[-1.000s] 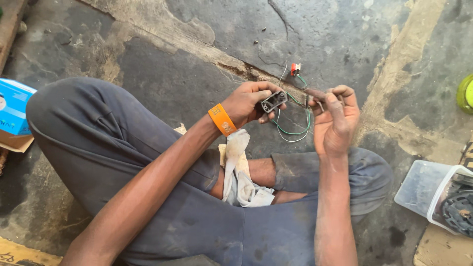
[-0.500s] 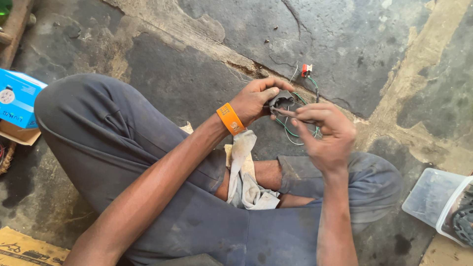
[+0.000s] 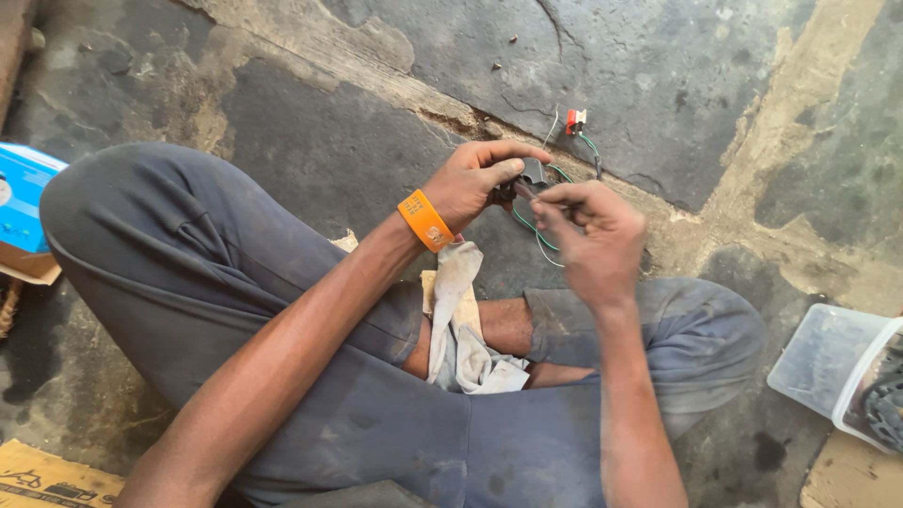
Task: The person sits on the floor and assembles a small electrical component by hand. They insert wires into a red and white connector, then fit a black plastic housing over it, adjusting the wires and housing to complete the assembly.
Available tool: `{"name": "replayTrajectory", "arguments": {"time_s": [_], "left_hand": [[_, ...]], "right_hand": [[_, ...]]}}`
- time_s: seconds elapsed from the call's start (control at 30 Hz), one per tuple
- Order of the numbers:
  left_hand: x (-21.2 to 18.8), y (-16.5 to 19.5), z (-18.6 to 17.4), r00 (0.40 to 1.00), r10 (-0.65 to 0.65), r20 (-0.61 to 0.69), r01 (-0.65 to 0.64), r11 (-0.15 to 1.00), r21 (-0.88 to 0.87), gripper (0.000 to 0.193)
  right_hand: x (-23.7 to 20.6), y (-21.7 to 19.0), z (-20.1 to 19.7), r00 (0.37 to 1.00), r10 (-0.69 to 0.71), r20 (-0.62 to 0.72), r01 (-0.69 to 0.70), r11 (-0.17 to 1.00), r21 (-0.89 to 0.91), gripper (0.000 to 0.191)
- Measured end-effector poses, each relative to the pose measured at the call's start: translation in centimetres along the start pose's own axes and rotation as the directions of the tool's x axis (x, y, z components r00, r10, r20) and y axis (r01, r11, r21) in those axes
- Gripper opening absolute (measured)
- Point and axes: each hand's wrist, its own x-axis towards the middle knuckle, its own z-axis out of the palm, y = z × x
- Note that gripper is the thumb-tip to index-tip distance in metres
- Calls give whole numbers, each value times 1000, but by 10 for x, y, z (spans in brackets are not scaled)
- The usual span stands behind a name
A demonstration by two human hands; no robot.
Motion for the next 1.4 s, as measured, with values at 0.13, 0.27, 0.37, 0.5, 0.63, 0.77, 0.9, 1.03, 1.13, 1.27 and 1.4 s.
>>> {"name": "replayTrajectory", "arguments": {"time_s": [0.13, 0.27, 0.37, 0.5, 0.63, 0.77, 0.9, 1.03, 1.13, 1.27, 1.4], "left_hand": [[2, -2, -2, 1000, -2, -20, 1, 998, -56, 27], [4, -3, -4, 999, -10, -39, 8, 999, -49, 27], [4, -5, -3, 998, -42, -40, 39, 997, -66, 26], [4, -6, -4, 999, -20, -49, 20, 1000, 0, 26], [7, -8, -4, 996, -53, -69, 48, 996, -79, 26], [9, -9, -7, 997, -30, -70, 29, 999, -24, 28], [7, -10, -6, 998, -25, -50, 25, 1000, -3, 28], [6, -7, -6, 996, -45, -79, 40, 997, -63, 27], [8, -7, -5, 993, -78, -93, 70, 994, -90, 28], [7, -10, -7, 997, -51, -64, 49, 998, -44, 29], [7, -12, -10, 999, -19, -40, 16, 998, -68, 29]], "right_hand": [[4, 5, -16, 999, 35, -14, -31, 970, 240, 12], [2, 2, -11, 998, -46, -51, 50, 995, 92, 13], [0, -2, -2, 969, -241, -45, 216, 925, -313, 13], [-1, -3, 4, 951, -307, 27, 282, 831, -479, 16], [2, 0, -6, 999, -48, -19, 49, 996, 69, 16], [2, 1, -8, 995, -86, -51, 87, 996, 20, 15], [0, -2, 0, 954, -299, 15, 275, 858, -433, 16], [2, -4, -2, 980, -195, 38, 198, 944, -265, 15], [4, -3, -3, 997, -72, -25, 73, 997, 15, 13], [2, -2, -1, 976, -217, -25, 197, 924, -328, 12], [2, -1, 2, 978, -194, 70, 206, 893, -401, 12]]}}
